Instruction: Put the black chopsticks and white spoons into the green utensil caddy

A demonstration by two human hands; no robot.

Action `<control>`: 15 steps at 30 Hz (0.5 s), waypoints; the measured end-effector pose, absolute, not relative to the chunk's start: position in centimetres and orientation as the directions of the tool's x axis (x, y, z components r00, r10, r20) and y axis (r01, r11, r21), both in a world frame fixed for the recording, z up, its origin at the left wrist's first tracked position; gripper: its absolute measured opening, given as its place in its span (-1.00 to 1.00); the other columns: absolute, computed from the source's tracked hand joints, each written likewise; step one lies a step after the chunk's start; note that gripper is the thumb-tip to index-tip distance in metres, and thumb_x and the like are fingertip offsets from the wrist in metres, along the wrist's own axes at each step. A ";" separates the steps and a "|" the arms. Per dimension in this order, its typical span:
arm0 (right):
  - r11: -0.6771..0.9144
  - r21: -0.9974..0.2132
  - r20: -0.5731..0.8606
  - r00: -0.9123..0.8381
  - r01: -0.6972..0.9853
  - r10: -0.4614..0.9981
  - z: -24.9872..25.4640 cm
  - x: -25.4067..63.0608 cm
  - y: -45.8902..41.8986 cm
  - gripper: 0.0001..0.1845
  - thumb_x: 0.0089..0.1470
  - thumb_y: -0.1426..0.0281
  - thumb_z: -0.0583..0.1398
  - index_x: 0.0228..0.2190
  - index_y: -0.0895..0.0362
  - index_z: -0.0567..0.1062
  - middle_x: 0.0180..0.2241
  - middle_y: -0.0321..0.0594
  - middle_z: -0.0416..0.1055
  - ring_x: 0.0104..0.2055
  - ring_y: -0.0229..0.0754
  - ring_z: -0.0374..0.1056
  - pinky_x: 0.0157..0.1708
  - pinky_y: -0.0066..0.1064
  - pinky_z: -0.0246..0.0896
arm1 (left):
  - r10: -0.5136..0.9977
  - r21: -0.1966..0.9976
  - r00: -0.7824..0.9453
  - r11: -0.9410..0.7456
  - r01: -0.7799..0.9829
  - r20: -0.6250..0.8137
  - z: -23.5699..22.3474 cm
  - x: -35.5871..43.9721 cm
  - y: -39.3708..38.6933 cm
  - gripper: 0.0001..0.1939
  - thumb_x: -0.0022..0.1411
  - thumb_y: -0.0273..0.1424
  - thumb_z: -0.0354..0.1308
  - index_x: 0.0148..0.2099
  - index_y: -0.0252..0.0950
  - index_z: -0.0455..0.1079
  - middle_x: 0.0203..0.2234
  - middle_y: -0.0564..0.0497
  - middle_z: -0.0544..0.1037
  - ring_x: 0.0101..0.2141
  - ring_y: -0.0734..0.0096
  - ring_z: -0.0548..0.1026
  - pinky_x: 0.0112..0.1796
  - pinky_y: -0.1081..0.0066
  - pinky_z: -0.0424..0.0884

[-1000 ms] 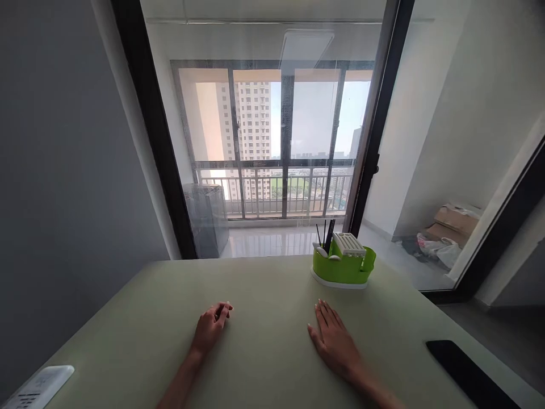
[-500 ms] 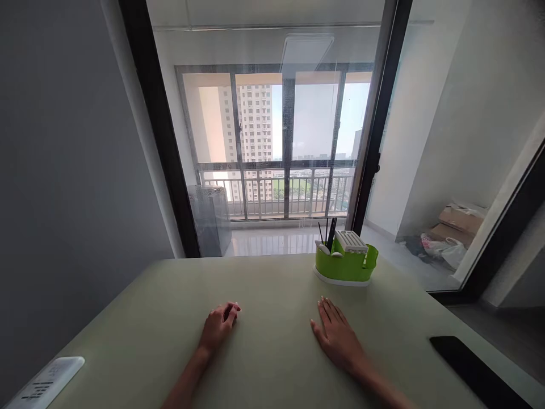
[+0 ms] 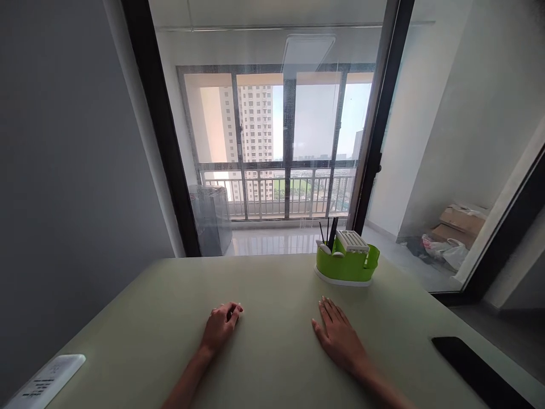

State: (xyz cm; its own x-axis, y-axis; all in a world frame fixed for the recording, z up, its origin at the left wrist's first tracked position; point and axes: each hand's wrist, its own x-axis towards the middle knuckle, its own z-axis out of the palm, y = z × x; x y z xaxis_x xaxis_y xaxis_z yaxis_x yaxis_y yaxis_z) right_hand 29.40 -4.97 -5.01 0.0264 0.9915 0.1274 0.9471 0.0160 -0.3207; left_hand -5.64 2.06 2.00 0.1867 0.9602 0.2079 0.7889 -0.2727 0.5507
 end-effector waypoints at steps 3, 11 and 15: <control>0.018 -0.326 0.146 0.032 0.945 0.989 -5.1 29.4 -5.0 -0.19 0.35 0.03 -0.16 0.38 0.32 0.14 0.45 -0.05 -0.05 0.50 -0.04 -0.18 0.46 -0.16 -0.33 | 0.958 0.550 0.193 -0.281 0.787 0.212 2.0 -5.6 2.1 -0.58 0.36 -0.12 -0.11 -0.23 -0.16 0.54 -0.27 -0.01 0.68 -0.22 0.21 0.57 -0.06 0.27 0.35; 0.019 -0.317 0.183 0.041 0.948 0.982 -5.0 29.3 -5.1 -0.27 0.35 0.14 -0.15 0.35 0.31 0.21 0.42 -0.06 0.05 0.48 -0.05 -0.08 0.45 -0.17 -0.24 | 0.947 0.535 0.218 -0.315 0.784 0.238 2.0 -5.5 2.0 -0.58 0.38 -0.10 -0.10 -0.26 -0.15 0.53 -0.28 -0.02 0.68 -0.20 0.18 0.58 -0.02 0.27 0.32; 0.050 -0.289 0.212 0.013 0.956 0.977 -4.6 29.3 -5.3 -0.30 0.35 0.17 -0.13 0.31 0.32 0.29 0.39 -0.02 0.13 0.45 0.00 -0.01 0.43 -0.13 -0.15 | 0.939 0.535 0.230 -0.335 0.776 0.254 1.8 -5.5 2.1 -0.59 0.37 -0.11 -0.08 -0.25 -0.16 0.53 -0.25 -0.03 0.68 -0.17 0.18 0.58 -0.02 0.27 0.32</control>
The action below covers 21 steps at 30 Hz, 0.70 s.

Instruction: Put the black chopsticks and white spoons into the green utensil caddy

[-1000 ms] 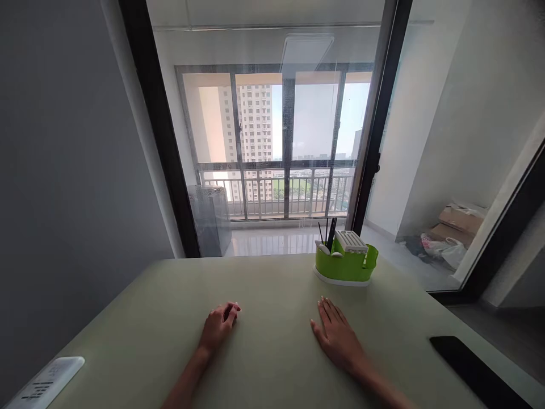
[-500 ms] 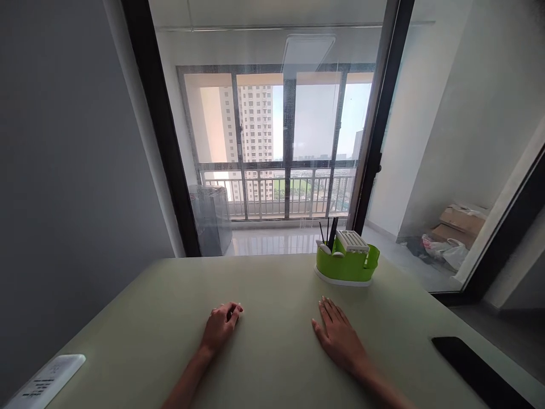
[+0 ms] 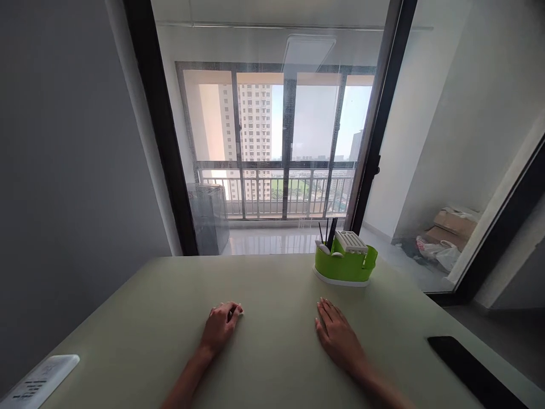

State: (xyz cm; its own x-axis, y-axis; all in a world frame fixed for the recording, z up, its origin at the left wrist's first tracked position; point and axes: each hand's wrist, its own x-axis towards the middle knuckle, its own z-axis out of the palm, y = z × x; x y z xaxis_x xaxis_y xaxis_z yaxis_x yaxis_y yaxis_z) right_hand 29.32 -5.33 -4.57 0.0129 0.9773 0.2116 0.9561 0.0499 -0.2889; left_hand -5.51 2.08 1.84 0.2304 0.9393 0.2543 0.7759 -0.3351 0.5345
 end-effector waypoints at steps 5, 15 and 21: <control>0.150 -0.222 0.309 -0.077 0.963 0.948 -1.5 30.8 -4.5 -0.41 0.31 0.23 -0.03 0.24 0.20 0.40 0.30 -0.06 0.32 0.33 -0.02 0.22 0.30 -0.21 0.11 | 0.940 0.529 0.227 -0.331 0.781 0.253 1.6 -5.6 2.3 -0.59 0.38 -0.11 -0.08 -0.24 -0.15 0.54 -0.23 -0.02 0.69 -0.15 0.17 0.58 0.01 0.25 0.31; -0.009 -0.129 0.597 0.085 0.992 0.798 8.4 38.5 1.2 -0.48 0.31 0.30 -0.05 0.21 0.18 0.32 0.30 0.09 0.19 0.35 0.16 0.06 0.28 0.02 0.02 | 0.939 0.542 0.230 -0.336 0.771 0.255 1.2 -5.6 2.6 -0.59 0.37 -0.09 -0.07 -0.24 -0.16 0.53 -0.21 -0.05 0.69 -0.13 0.15 0.58 0.05 0.21 0.29; -0.243 -0.205 0.528 0.316 0.948 0.788 8.3 42.3 4.9 -0.38 0.33 0.13 -0.09 0.21 0.17 0.41 0.29 0.16 0.24 0.33 0.29 0.14 0.20 0.12 0.15 | 0.940 0.546 0.234 -0.336 0.767 0.250 1.1 -5.5 2.6 -0.61 0.37 -0.11 -0.06 -0.25 -0.16 0.54 -0.23 -0.04 0.70 -0.17 0.17 0.58 0.04 0.20 0.29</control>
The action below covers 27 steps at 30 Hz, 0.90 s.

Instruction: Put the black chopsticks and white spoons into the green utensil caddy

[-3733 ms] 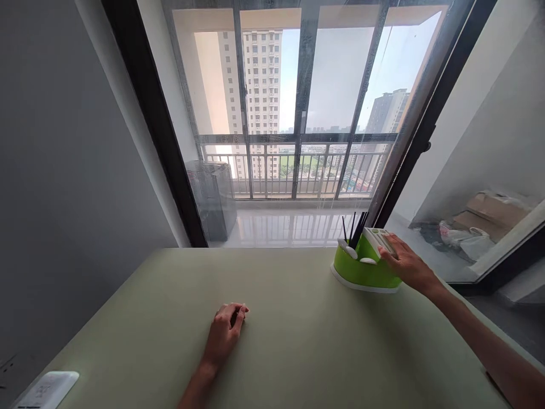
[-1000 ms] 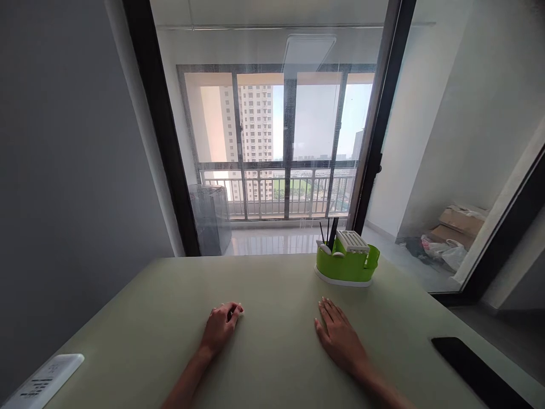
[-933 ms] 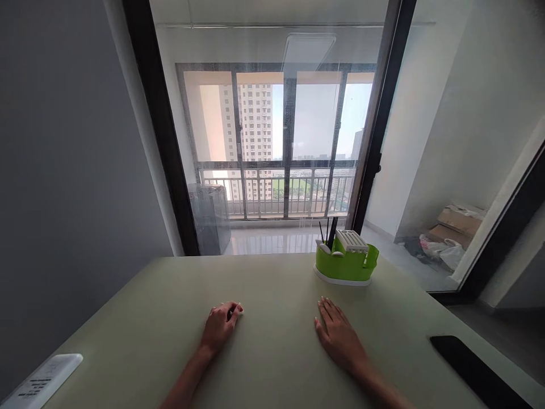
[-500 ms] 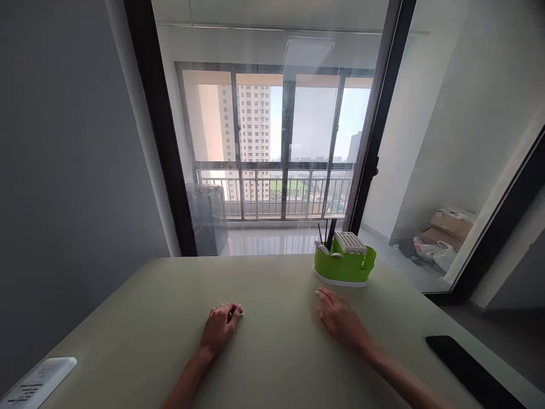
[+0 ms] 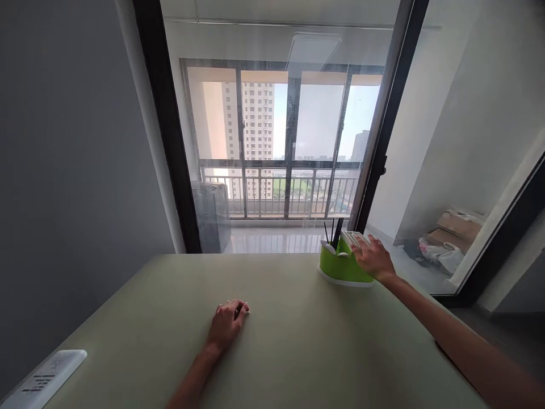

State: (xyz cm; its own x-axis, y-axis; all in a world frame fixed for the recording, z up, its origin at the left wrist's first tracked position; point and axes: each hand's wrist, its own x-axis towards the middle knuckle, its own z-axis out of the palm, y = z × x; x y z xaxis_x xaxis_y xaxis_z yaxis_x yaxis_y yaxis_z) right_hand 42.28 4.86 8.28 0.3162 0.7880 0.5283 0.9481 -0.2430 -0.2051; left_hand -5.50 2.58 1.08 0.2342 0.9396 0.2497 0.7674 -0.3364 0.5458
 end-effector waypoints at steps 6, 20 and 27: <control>-0.301 -0.200 0.458 0.361 0.932 0.812 6.9 43.1 6.1 -0.32 0.34 0.09 -0.13 0.24 0.17 0.42 0.28 0.16 0.30 0.32 0.21 0.20 0.18 0.02 0.20 | 0.937 0.538 0.244 -0.343 0.770 0.249 1.1 -5.3 2.6 -0.60 0.37 -0.12 -0.07 -0.25 -0.17 0.53 -0.23 -0.05 0.69 -0.15 0.15 0.58 0.05 0.19 0.28; -0.268 -0.140 0.472 0.302 0.953 0.828 8.9 38.8 5.3 -0.44 0.35 0.10 -0.01 0.14 0.10 0.53 0.21 0.08 0.42 0.05 0.13 0.50 -0.11 -0.20 0.43 | 0.929 0.519 0.266 -0.364 0.773 0.256 0.8 -5.4 2.8 -0.60 0.39 -0.13 -0.09 -0.25 -0.17 0.53 -0.25 -0.04 0.68 -0.18 0.17 0.59 0.03 0.21 0.29; -0.237 -0.120 0.459 0.265 0.964 0.848 10.0 35.6 5.3 -0.46 0.35 0.09 0.01 0.16 0.05 0.51 0.21 0.05 0.42 0.01 0.13 0.53 -0.15 -0.19 0.45 | 0.928 0.518 0.266 -0.368 0.773 0.261 0.8 -5.5 2.7 -0.59 0.39 -0.13 -0.09 -0.24 -0.18 0.53 -0.24 -0.05 0.68 -0.18 0.17 0.59 0.01 0.21 0.29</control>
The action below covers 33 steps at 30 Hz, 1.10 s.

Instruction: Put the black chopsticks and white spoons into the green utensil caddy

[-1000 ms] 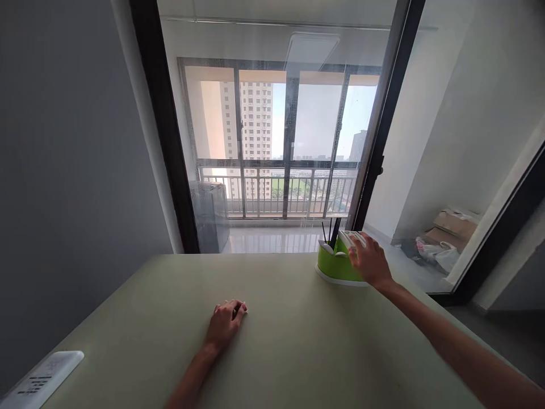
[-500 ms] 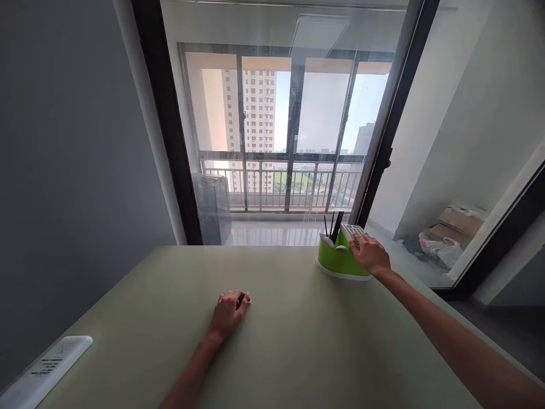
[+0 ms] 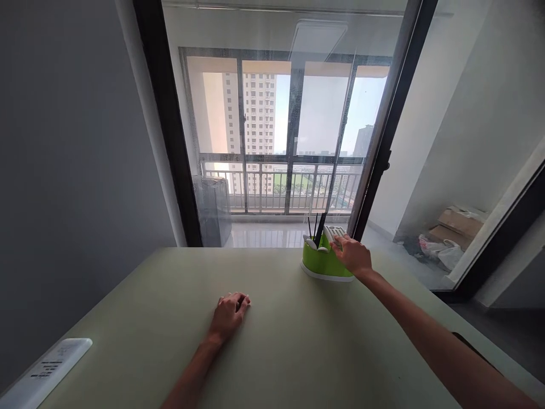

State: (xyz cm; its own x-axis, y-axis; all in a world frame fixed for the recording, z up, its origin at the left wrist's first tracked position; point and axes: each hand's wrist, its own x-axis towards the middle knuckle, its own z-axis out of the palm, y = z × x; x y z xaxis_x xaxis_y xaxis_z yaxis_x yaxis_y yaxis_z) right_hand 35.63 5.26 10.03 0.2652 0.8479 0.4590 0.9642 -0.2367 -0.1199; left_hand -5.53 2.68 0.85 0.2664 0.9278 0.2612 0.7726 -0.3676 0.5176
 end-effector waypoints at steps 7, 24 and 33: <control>-0.167 -0.066 0.480 0.178 0.984 0.859 10.6 32.7 4.3 -0.44 0.38 0.09 -0.04 0.18 0.05 0.49 0.22 0.04 0.42 0.03 0.11 0.52 -0.13 -0.16 0.46 | 0.927 0.515 0.265 -0.368 0.774 0.265 0.7 -5.6 2.7 -0.59 0.40 -0.13 -0.09 -0.23 -0.19 0.53 -0.24 -0.06 0.68 -0.17 0.17 0.58 0.01 0.20 0.29; 0.009 0.054 0.475 -0.033 0.999 0.879 12.1 26.6 1.1 -0.46 0.36 0.08 0.04 0.24 0.00 0.42 0.23 -0.01 0.40 -0.04 0.09 0.56 -0.19 -0.16 0.50 | 0.925 0.513 0.263 -0.372 0.773 0.274 0.7 -5.4 2.4 -0.61 0.39 -0.15 -0.08 -0.27 -0.18 0.52 -0.26 -0.04 0.68 -0.19 0.16 0.57 0.02 0.17 0.29; 0.067 0.105 0.456 -0.108 0.992 0.883 12.8 25.2 -0.6 -0.46 0.37 0.08 0.05 0.26 -0.01 0.40 0.26 0.01 0.37 -0.04 0.04 0.57 -0.16 -0.21 0.49 | 0.921 0.518 0.270 -0.383 0.765 0.281 0.6 -5.4 2.5 -0.62 0.38 -0.15 -0.07 -0.28 -0.16 0.52 -0.28 -0.04 0.68 -0.20 0.15 0.56 0.01 0.18 0.29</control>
